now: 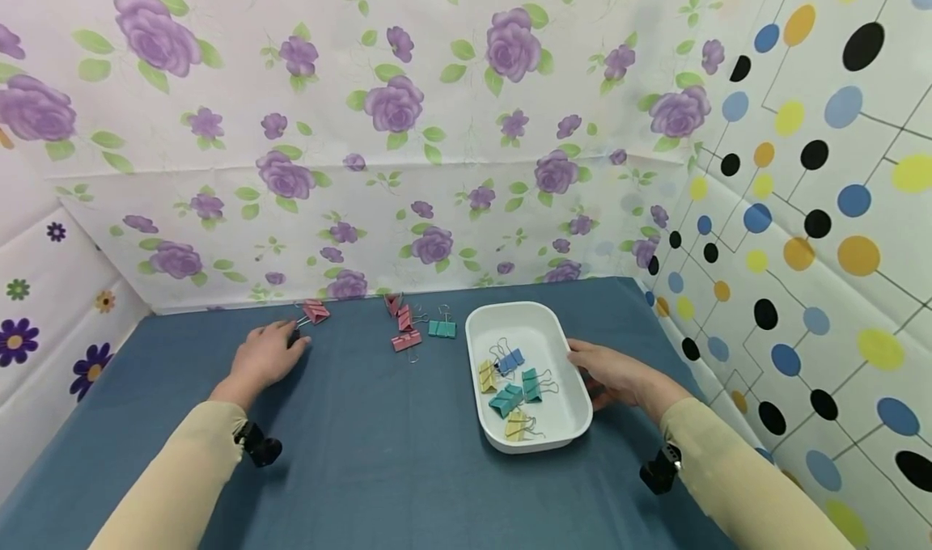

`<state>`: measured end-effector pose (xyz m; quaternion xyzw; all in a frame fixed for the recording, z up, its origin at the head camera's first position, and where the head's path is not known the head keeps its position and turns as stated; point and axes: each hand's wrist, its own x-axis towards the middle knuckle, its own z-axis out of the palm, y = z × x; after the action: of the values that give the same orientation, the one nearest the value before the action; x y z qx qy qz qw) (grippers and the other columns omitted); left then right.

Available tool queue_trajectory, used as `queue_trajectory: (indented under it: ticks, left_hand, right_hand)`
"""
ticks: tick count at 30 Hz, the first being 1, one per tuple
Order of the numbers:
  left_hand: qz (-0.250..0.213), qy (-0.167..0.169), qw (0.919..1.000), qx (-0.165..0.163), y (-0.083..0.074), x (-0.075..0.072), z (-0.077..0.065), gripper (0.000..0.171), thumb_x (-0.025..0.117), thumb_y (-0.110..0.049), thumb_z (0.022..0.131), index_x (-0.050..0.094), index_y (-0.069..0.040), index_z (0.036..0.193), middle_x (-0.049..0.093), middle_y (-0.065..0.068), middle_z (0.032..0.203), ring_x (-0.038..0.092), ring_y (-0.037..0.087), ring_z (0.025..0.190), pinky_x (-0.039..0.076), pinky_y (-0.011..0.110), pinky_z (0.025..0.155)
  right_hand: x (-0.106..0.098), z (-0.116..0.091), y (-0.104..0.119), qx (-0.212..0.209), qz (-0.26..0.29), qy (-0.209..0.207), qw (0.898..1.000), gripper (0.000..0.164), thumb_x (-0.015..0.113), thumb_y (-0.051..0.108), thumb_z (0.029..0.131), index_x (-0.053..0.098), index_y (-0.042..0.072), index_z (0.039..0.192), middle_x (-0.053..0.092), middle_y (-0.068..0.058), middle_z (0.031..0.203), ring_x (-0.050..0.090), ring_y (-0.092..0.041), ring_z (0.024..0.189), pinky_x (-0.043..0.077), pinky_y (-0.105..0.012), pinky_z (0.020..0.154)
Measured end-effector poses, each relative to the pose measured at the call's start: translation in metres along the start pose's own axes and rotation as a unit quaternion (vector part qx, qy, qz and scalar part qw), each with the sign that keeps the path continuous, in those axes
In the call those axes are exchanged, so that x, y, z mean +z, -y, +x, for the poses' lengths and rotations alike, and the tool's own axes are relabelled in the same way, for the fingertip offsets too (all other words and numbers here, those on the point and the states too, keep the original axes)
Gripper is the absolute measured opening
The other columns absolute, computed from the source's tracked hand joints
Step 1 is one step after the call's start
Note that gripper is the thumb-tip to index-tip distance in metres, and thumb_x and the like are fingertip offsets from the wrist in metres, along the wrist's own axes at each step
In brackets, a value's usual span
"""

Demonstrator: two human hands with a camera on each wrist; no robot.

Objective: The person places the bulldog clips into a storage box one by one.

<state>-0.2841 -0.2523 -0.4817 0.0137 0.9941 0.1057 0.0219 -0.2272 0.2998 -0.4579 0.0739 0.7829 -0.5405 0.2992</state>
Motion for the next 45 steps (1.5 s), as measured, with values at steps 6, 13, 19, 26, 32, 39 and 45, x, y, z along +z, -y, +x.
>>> queue_trajectory:
  ticks: [6,13,19,26,32,39,45]
  left_hand:
    - [0.005,0.032,0.9992,0.023,-0.003,0.004,-0.001,0.071,0.036,-0.051,0.097,0.024,-0.001,0.146,0.019,0.025,0.148,0.014,0.048,0.132,0.013,0.063,0.103]
    - [-0.004,0.043,0.9989,0.018,-0.006,0.006,-0.001,0.078,0.032,-0.058,0.095,0.021,-0.001,0.147,0.015,0.025,0.149,0.009,0.048,0.133,0.008,0.064,0.103]
    - [-0.009,0.044,0.9989,0.014,-0.007,0.008,-0.001,0.079,0.03,-0.059,0.094,0.02,0.0,0.147,0.015,0.025,0.149,0.009,0.047,0.134,0.009,0.064,0.103]
    - [-0.004,0.054,0.9983,0.022,-0.006,0.01,-0.002,0.08,0.028,-0.06,0.095,0.018,0.0,0.147,0.012,0.026,0.15,0.007,0.047,0.135,0.008,0.063,0.104]
    - [0.004,0.054,0.9974,0.048,-0.007,0.012,-0.008,0.081,0.026,-0.061,0.094,0.021,0.001,0.146,0.013,0.026,0.149,0.007,0.046,0.135,0.007,0.063,0.104]
    - [0.014,0.043,0.9959,0.079,-0.011,0.014,-0.017,0.079,0.028,-0.06,0.095,0.025,0.001,0.145,0.016,0.025,0.149,0.011,0.045,0.135,0.01,0.061,0.105]
    - [0.008,0.048,0.9943,0.095,-0.017,0.014,-0.025,0.076,0.029,-0.058,0.095,0.026,0.0,0.145,0.018,0.025,0.149,0.014,0.043,0.136,0.011,0.059,0.106]
  right_hand:
    - [0.0,0.001,0.001,0.001,0.001,0.0,1.0,0.053,0.043,0.039,0.099,0.023,0.034,0.147,0.047,-0.013,0.128,0.057,-0.033,0.101,0.052,-0.05,0.069]
    - [0.001,0.002,0.002,0.0,-0.003,-0.003,1.0,0.053,0.042,0.04,0.098,0.022,0.034,0.147,0.047,-0.013,0.128,0.057,-0.032,0.101,0.052,-0.05,0.068]
    - [0.001,0.002,0.003,-0.001,0.0,0.004,1.0,0.052,0.042,0.039,0.099,0.023,0.035,0.147,0.046,-0.013,0.129,0.056,-0.033,0.103,0.052,-0.05,0.068]
    - [-0.001,0.002,0.002,-0.003,-0.001,0.009,1.0,0.053,0.043,0.039,0.098,0.022,0.034,0.147,0.046,-0.014,0.129,0.055,-0.034,0.104,0.052,-0.05,0.069]
    - [-0.001,0.002,0.001,-0.003,0.001,0.009,1.0,0.054,0.042,0.039,0.099,0.021,0.034,0.148,0.045,-0.014,0.131,0.056,-0.034,0.104,0.052,-0.051,0.069]
    - [-0.001,0.0,0.0,-0.004,0.005,0.012,1.0,0.056,0.043,0.039,0.098,0.019,0.034,0.148,0.044,-0.014,0.132,0.055,-0.033,0.105,0.052,-0.051,0.069]
    - [-0.001,0.0,0.0,-0.002,0.002,0.008,1.0,0.055,0.043,0.04,0.098,0.019,0.034,0.148,0.045,-0.014,0.131,0.055,-0.033,0.104,0.052,-0.051,0.069]
